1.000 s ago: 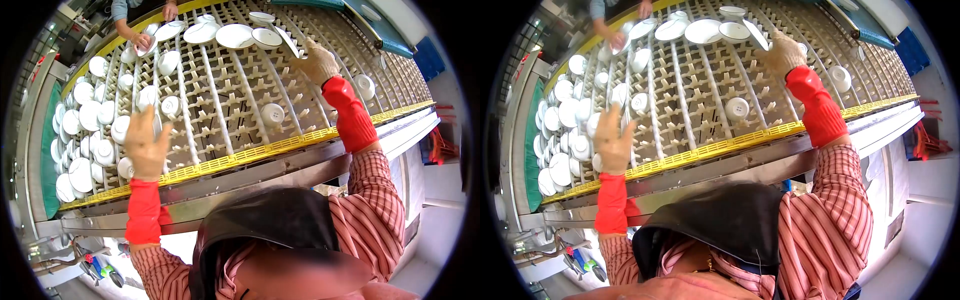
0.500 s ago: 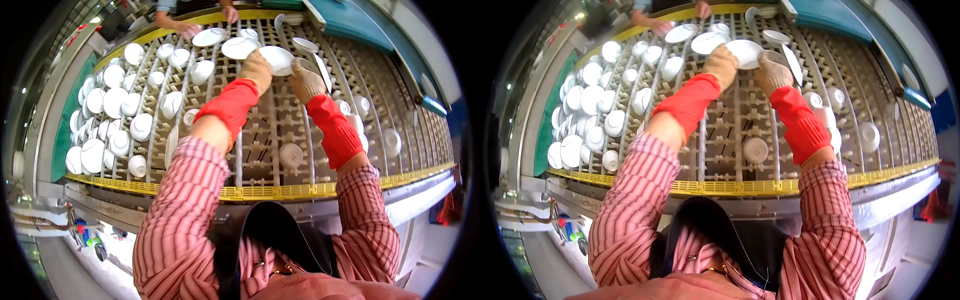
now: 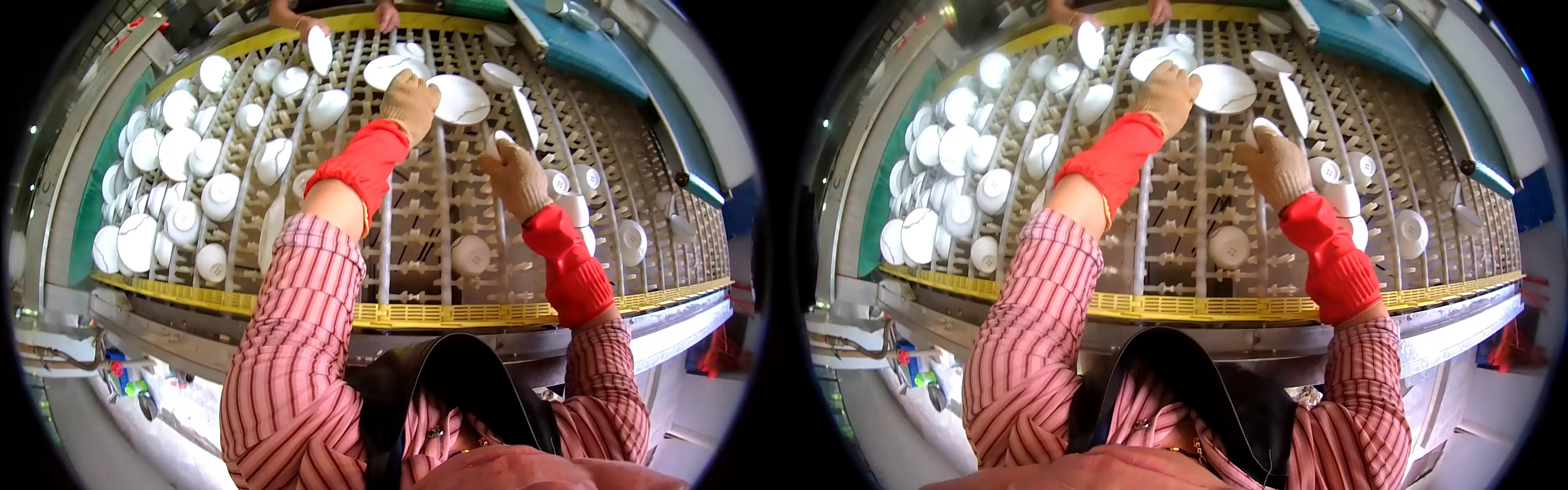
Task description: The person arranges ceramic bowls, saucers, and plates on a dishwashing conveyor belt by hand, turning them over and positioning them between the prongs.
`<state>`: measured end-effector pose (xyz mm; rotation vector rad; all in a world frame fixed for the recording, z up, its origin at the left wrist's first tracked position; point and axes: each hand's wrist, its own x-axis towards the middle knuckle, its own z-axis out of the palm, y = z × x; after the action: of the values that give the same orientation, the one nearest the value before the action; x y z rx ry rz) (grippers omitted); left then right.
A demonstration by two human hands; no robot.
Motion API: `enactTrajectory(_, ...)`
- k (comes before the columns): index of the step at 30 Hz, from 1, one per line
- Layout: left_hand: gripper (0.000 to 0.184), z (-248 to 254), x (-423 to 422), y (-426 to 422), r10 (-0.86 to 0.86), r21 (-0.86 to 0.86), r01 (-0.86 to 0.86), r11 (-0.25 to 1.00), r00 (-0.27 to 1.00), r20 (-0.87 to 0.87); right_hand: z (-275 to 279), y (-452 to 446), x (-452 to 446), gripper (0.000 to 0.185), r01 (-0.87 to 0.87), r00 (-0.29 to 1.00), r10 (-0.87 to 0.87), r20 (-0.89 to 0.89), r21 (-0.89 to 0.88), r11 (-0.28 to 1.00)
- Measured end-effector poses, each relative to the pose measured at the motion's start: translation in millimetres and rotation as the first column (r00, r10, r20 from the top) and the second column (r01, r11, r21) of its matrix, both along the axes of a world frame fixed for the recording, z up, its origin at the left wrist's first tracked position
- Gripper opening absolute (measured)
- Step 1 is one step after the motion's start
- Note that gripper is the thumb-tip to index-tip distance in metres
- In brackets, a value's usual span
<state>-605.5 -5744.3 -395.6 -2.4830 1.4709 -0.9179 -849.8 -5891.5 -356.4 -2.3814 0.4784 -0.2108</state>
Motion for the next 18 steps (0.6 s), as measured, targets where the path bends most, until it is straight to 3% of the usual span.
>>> enactTrajectory(1,0.013,11,-5,-5,-0.027,0.076,0.015,0.997,0.987,0.159,0,-2,1,0.035,-0.006,1.0,0.006,0.016,-0.004,1.0)
enactTrajectory(4,0.02,-41,34,-36,-0.044,-0.046,0.05,0.998,0.99,0.134,-9,-8,2,0.033,-0.031,0.999,0.03,0.043,0.027,0.999)
enactTrajectory(6,0.025,-41,33,-44,-0.044,0.085,0.032,0.996,0.989,0.144,-13,-7,-7,0.034,-0.031,0.99,0.028,0.14,0.023,0.999)
enactTrajectory(7,0.024,-35,28,-45,-0.008,0.132,-0.006,0.991,0.995,0.101,-11,-11,-6,0.037,-0.06,0.995,0.063,0.079,-0.042,0.997)
enactTrajectory(8,0.023,-28,19,-43,0.047,0.159,-0.05,0.986,0.999,0.019,-21,-15,-7,0.038,-0.065,0.984,0.077,0.164,-0.073,0.995)
enactTrajectory(10,0.022,-2,-1,-36,0.172,0.195,-0.143,0.97,0.976,-0.136,-18,-17,-11,0.04,-0.078,0.987,0.081,0.135,-0.028,0.997)
enactTrajectory(13,0.024,24,-28,-2,0.128,0.158,-0.1,0.982,0.976,-0.178,-4,-25,-20,0.042,-0.093,0.992,0.085,0.097,0.074,0.993)
enactTrajectory(14,0.026,31,-37,14,0.086,0.134,-0.064,0.989,0.982,-0.167,-1,-29,-23,0.043,-0.061,0.99,0.039,0.134,0.161,0.985)
enactTrajectory(16,0.029,56,-58,63,-0.158,-0.158,0.124,0.98,0.96,-0.23,1,-32,-29,0.046,-0.01,0.981,-0.056,0.184,0.339,0.941)
enactTrajectory(18,0.034,87,-91,106,0.06,-0.145,-0.127,0.981,0.916,-0.396,22,-33,-38,0.049,0.025,0.975,-0.166,0.148,0.671,0.741)
